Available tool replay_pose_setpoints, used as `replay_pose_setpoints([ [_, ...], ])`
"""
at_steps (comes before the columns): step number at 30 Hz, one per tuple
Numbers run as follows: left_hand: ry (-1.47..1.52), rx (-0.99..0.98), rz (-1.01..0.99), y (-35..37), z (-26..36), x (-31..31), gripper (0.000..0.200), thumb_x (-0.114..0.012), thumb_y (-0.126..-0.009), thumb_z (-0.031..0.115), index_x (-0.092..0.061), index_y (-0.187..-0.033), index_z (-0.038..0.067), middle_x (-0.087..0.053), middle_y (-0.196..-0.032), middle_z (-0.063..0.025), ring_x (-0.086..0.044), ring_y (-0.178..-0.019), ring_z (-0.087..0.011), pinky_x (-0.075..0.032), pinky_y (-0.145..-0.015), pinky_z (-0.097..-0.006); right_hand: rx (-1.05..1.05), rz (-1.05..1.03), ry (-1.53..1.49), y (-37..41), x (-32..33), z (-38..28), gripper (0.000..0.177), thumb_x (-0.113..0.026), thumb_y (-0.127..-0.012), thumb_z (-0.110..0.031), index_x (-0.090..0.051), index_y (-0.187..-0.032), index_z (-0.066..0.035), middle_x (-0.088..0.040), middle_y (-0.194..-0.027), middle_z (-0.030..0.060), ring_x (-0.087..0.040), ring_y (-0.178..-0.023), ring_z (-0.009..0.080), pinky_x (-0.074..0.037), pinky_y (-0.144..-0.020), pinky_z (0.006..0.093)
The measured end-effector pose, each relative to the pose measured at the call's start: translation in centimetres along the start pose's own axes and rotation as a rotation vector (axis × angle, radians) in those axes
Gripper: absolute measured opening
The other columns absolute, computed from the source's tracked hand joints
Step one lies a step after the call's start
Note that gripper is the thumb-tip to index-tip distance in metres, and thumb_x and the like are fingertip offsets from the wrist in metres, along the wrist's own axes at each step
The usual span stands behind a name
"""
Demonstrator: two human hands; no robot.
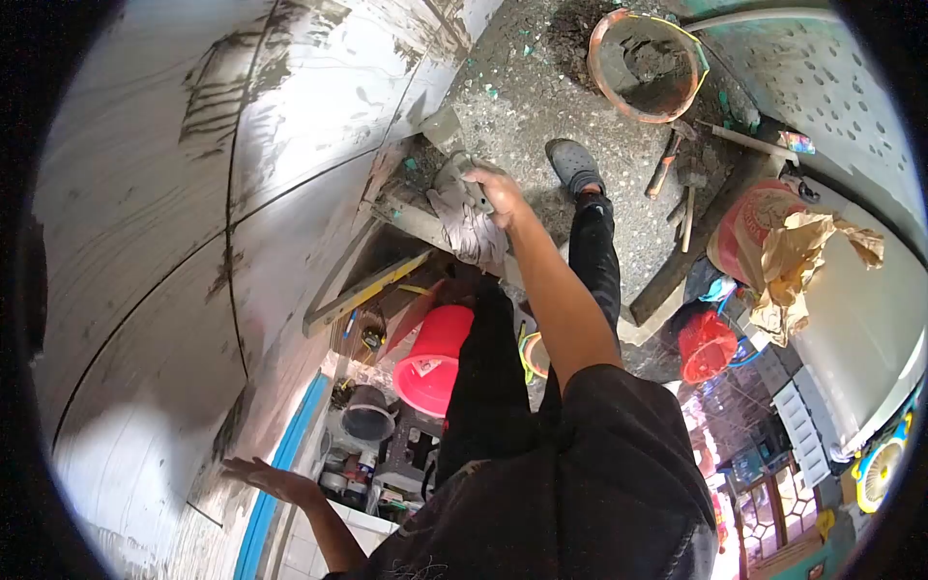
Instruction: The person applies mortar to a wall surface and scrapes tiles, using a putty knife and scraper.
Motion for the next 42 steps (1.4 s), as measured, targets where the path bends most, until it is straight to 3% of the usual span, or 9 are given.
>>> replay_pose_setpoints([
  [3,1.398,0.046,-0.091,2.7,1.3,-1.1,0.056,-0.024,-0.089,0.041,-0.015,-0.133,0.007,-0.017,-0.138,-0.0123,-0.018,-0.127,-0.0248,-0.016,-0.101,-0.0427,0.069,0.038,0.167,-2.8,0.4,-1.6,0.022,-0.049,-0.076,-0.018,-0.051,-0.093,-0.005,-0.049,-0.061,0.0022,-0.041,-0.041,0.0075,-0.03,-0.03,0.0209],
  [6,1.308,0.317,-0.598,9.8,1.9,-6.8,0.057,-0.042,-0.086,0.03,-0.02,-0.131,0.002,-0.03,-0.131,-0.0181,-0.026,-0.122,-0.0268,-0.02,-0.099,-0.0404,0.043,0.159,0.5,-3.0,-1.0,-6.7,0.016,-0.047,-0.078,-0.019,-0.054,-0.083,-0.006,-0.048,-0.055,0.0025,-0.039,-0.037,0.0082,-0.029,-0.029,0.0216],
  [14,1.009,-0.434,-1.013,22.5,3.3,-12.2,0.049,-0.058,-0.076,0.036,-0.049,-0.107,-0.002,-0.036,-0.122,-0.0282,-0.034,-0.114,-0.0407,-0.027,-0.095,-0.0429,0.217,0.222,0.385,-4.8,-9.1,-11.7,0.018,-0.051,-0.073,-0.016,-0.057,-0.086,-0.004,-0.05,-0.053,0.0044,-0.042,-0.037,0.0098,-0.026,-0.026,0.0246],
  [20,1.049,-0.396,-1.103,21.7,5.1,-11.5,0.044,-0.058,-0.076,0.034,-0.051,-0.102,-0.002,-0.049,-0.107,-0.0239,-0.046,-0.102,-0.036,-0.035,-0.086,-0.0406,0.579,0.276,0.578,-1.8,-12.4,-8.6,0.021,-0.054,-0.072,-0.016,-0.056,-0.088,-0.003,-0.054,-0.061,0.0097,-0.047,-0.042,0.0122,-0.033,-0.035,0.0242],
  [26,1.203,-0.24,-1.26,21.3,6.5,-11.4,0.041,-0.057,-0.078,0.029,-0.049,-0.105,-0.002,-0.056,-0.096,-0.0171,-0.055,-0.088,-0.0249,-0.043,-0.075,-0.0314,0.249,0.307,0.428,-4.3,-1.3,-8.3,0.026,-0.052,-0.07,-0.015,-0.056,-0.092,0.0,-0.057,-0.07,0.0128,-0.054,-0.057,0.0169,-0.045,-0.053,0.0306],
  [29,1.302,-0.229,-1.304,21.4,6.9,-11.0,0.04,-0.057,-0.079,0.026,-0.048,-0.107,-0.001,-0.057,-0.095,-0.0139,-0.055,-0.088,-0.0202,-0.043,-0.074,-0.0281,0.728,0.341,0.813,-5.5,-2.1,-12.1,0.029,-0.053,-0.068,-0.018,-0.057,-0.089,0.001,-0.058,-0.07,0.0134,-0.056,-0.06,0.0174,-0.046,-0.058,0.0311],
  [30,1.275,-0.189,-1.318,21.8,6.7,-11.0,0.04,-0.057,-0.079,0.026,-0.049,-0.107,-0.001,-0.057,-0.095,-0.0136,-0.055,-0.088,-0.0203,-0.043,-0.074,-0.0281,0.279,0.302,0.7,-6.2,-1.3,-9.6,0.037,-0.054,-0.071,-0.015,-0.053,-0.105,0.001,-0.06,-0.072,0.0145,-0.056,-0.059,0.0187,-0.046,-0.055,0.0283],
  [32,1.223,-0.18,-1.362,22.5,7.3,-10.5,0.04,-0.056,-0.079,0.027,-0.049,-0.106,-0.002,-0.057,-0.094,-0.0132,-0.055,-0.087,-0.0201,-0.043,-0.074,-0.0285,0.508,0.188,0.835,-4.9,-3.1,-6.6,0.039,-0.055,-0.069,-0.016,-0.054,-0.104,0.001,-0.06,-0.076,0.0162,-0.057,-0.065,0.0208,-0.046,-0.063,0.0291],
  [42,1.176,0.005,-1.491,22.7,6.7,-9.8,0.037,-0.057,-0.08,0.025,-0.05,-0.105,-0.001,-0.056,-0.088,-0.0119,-0.054,-0.079,-0.0157,-0.045,-0.068,-0.0263,0.417,0.354,0.355,-5.9,-4.3,-9.2,0.022,-0.056,-0.072,-0.018,-0.058,-0.085,-0.001,-0.056,-0.064,0.0072,-0.05,-0.051,0.0119,-0.04,-0.045,0.0263],
])
Point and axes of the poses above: each hand's wrist, its own y-axis away from the middle knuckle, its own x-axis out of the back of the hand, z = x × y, the point moved 6 cm from there along -y, towards the middle knuckle
